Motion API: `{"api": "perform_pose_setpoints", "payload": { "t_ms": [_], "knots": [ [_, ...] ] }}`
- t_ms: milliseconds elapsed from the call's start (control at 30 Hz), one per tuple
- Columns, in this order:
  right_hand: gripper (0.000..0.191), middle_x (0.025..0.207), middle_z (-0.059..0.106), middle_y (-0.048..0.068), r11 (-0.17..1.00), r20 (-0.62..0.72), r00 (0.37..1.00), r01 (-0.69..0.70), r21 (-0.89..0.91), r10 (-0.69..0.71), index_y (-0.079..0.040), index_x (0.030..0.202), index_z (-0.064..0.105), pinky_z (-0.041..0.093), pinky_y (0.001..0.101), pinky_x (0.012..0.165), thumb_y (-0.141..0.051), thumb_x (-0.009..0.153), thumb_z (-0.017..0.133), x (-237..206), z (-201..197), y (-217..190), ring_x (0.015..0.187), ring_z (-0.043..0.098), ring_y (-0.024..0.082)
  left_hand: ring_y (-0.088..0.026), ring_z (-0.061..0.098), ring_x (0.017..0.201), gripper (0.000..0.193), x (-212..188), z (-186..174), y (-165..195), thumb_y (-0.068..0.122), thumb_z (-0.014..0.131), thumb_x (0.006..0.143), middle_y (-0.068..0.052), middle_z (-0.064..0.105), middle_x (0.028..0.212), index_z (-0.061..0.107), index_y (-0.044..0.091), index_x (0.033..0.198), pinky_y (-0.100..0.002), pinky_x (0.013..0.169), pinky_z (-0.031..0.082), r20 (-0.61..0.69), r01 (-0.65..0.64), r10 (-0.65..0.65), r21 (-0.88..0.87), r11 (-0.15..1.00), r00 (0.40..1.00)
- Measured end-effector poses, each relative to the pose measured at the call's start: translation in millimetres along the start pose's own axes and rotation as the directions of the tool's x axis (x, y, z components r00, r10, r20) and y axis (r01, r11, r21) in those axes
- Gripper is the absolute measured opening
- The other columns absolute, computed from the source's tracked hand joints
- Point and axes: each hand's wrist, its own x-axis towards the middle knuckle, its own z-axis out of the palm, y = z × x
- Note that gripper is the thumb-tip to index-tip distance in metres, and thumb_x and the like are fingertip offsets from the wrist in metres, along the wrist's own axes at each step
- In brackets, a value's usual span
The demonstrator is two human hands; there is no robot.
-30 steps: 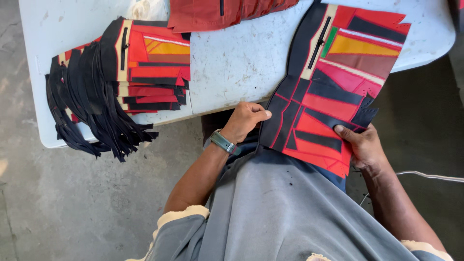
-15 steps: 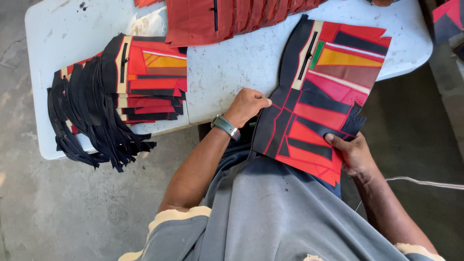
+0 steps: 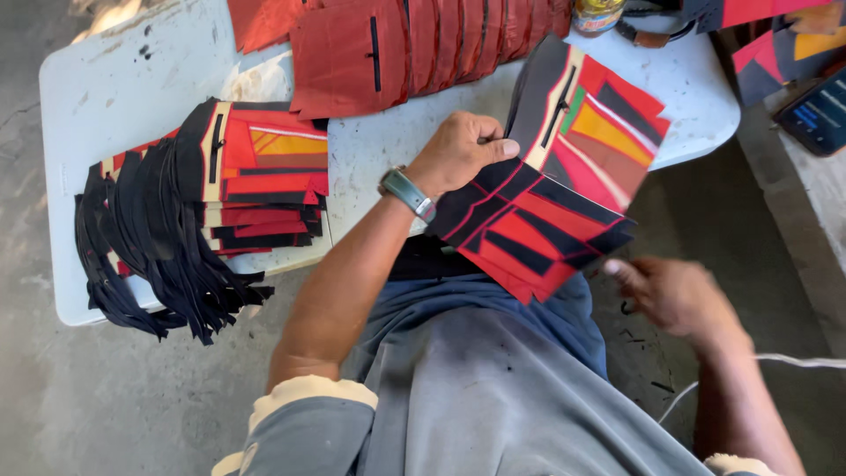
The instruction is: The person picks up cut red, black and multicolored fabric pieces from a white plastic table, aligns them into a stack, folds and presses the stack together, and ties it with a black strap. They repeat the handling on additional pieces, occasionally reaching for a jar on the table.
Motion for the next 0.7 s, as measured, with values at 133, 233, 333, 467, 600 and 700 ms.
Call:
{"api": "perform_pose_setpoints", "payload": {
  "t_ms": [133,233,333,467,600,700],
  "knots": [
    [0.041,0.108,0.073,0.015,0.76,-0.696,0.391,0.547,-0.35,-0.602,-0.002,0.115,0.072,0.054,0.0413,0.08,-0.037,0.094,0.076,-73,-59,-49,0.087,0.068,0.03,-0.018,0.046,0.058,0.041,-6,-22,75,0.032,0.078,0.094,-0.014,0.046,0.063,0.062,-0.003,0.079,-0.037,0.055,0.042,0.201,-0.253,0.222,0.145,0.956,0.954],
    [0.054,0.107,0.073,0.021,0.479,-0.5,0.118,0.537,-0.694,-0.858,-0.002,0.117,0.071,0.049,0.05,0.094,-0.039,0.077,0.077,-86,-99,-103,0.104,0.067,0.041,-0.017,0.049,0.055,0.029,-19,-29,124,0.031,0.075,0.092,-0.015,0.053,0.065,0.07,0.002,0.086,-0.038,0.057,0.045,0.392,-0.354,0.274,0.149,0.923,0.878],
    [0.042,0.092,0.076,0.01,0.44,-0.207,0.388,0.79,-0.427,-0.898,-0.01,0.114,0.075,0.05,0.044,0.09,-0.032,0.077,0.079,-74,-119,-140,0.096,0.069,0.032,-0.016,0.057,0.056,0.032,-34,-35,145,0.032,0.078,0.087,-0.014,0.062,0.064,0.073,0.001,0.085,-0.036,0.058,0.049,0.492,-0.222,0.101,0.195,0.955,0.865],
    [0.024,0.09,0.083,0.005,0.689,0.071,0.688,0.725,-0.012,-0.723,-0.009,0.103,0.078,0.058,0.0335,0.08,-0.02,0.081,0.075,-46,-105,-155,0.084,0.074,0.02,-0.008,0.068,0.079,0.033,-61,-44,127,0.025,0.079,0.085,-0.005,0.078,0.088,0.074,0.001,0.106,-0.028,0.074,0.057,0.514,0.009,0.069,-0.148,0.989,0.855],
    [0.026,0.095,0.083,0.006,0.651,0.124,0.641,0.756,0.065,-0.757,-0.006,0.107,0.077,0.058,0.031,0.079,-0.015,0.083,0.073,-26,-90,-154,0.085,0.078,0.017,-0.007,0.068,0.08,0.027,-76,-37,102,0.022,0.076,0.086,-0.004,0.078,0.086,0.075,0.0,0.101,-0.027,0.076,0.057,0.47,0.109,-0.003,-0.198,0.974,0.883],
    [0.026,0.098,0.082,0.005,0.594,0.233,0.575,0.804,0.018,-0.784,-0.006,0.11,0.076,0.057,0.0325,0.08,-0.016,0.087,0.069,-19,-97,-158,0.087,0.076,0.017,-0.011,0.069,0.075,0.024,-71,-34,100,0.022,0.076,0.086,-0.006,0.077,0.082,0.076,0.002,0.101,-0.029,0.073,0.056,0.443,0.026,0.005,-0.065,0.998,0.897]
  ]
}}
